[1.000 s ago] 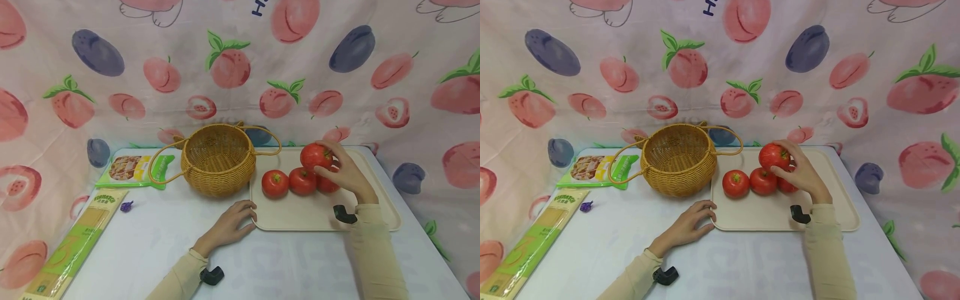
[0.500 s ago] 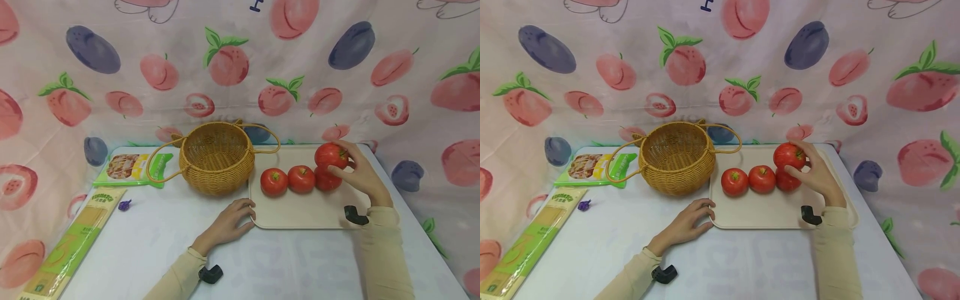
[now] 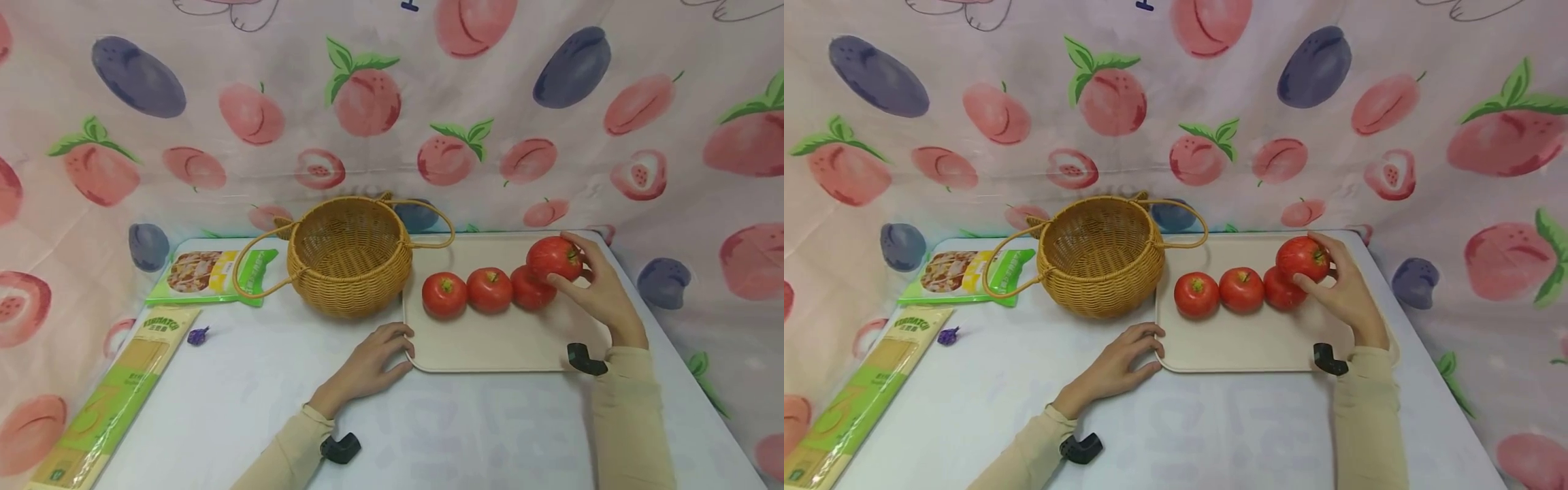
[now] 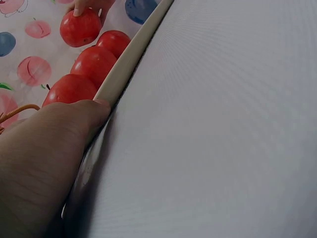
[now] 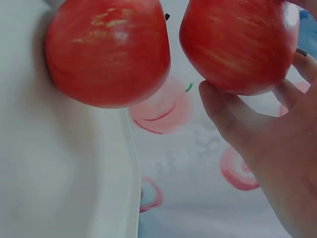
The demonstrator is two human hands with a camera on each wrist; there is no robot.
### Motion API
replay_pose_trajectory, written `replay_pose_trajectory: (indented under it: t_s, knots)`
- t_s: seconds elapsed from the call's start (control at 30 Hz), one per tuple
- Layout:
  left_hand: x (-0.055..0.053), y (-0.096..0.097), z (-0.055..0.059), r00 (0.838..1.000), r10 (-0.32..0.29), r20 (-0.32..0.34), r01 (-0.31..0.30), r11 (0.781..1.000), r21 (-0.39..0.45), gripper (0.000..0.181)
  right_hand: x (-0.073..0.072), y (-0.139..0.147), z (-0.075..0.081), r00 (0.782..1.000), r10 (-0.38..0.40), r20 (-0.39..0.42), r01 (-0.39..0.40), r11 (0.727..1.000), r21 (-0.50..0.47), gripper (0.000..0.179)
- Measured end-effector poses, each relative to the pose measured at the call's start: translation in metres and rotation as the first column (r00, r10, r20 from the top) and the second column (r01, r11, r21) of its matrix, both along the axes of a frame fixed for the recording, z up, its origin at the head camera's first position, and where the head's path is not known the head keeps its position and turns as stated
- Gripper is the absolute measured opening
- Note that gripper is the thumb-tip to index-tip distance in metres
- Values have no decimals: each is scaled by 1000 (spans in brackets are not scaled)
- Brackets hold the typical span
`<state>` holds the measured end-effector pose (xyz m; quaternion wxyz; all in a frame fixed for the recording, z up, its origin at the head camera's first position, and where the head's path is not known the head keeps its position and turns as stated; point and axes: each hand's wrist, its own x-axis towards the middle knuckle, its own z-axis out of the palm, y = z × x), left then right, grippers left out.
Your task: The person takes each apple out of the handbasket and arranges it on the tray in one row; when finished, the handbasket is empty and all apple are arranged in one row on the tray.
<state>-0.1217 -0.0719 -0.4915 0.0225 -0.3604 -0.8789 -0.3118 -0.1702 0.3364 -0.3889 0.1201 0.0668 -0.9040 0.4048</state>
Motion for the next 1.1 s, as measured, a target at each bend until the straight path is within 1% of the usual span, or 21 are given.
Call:
replay_pose_trajectory:
  t_s: [0.07,0.17,0.27,0.37,0.47,0.6,0.73,0.8,1.0,1.1]
  knots:
    - [1,-1,2,1000,-1,-2,1,1000,6,11,1,0,-1,1000,-12,-3,12,1000,-23,79]
    - [1,-1,2,1000,-3,-15,3,1000,13,10,4,3,0,999,-47,24,48,998,-34,79]
    - [1,-1,1,1000,-4,-19,4,1000,10,10,7,7,-1,993,-93,79,95,995,-20,77]
    - [2,-1,0,1000,-3,-22,3,1000,9,10,9,13,-3,984,-122,132,124,992,-12,77]
    - [2,-1,1,1000,-3,-20,3,1000,10,11,10,18,-4,978,-139,153,141,990,-7,77]
    - [2,-1,0,999,-11,-35,12,1000,19,11,12,24,-5,978,-148,149,150,989,-1,77]
    - [1,-1,0,999,-15,-52,16,1000,21,11,11,30,-10,977,-150,153,152,988,1,76]
    - [1,-1,-1,999,-11,-44,12,1000,17,11,11,34,-13,974,-155,165,157,988,1,76]
    - [-1,-1,0,1000,1,8,-1,1000,0,9,9,41,-21,966,-169,195,171,985,8,78]
    - [0,-1,0,1000,3,2,-3,1000,1,9,8,44,-23,967,-164,194,163,986,18,80]
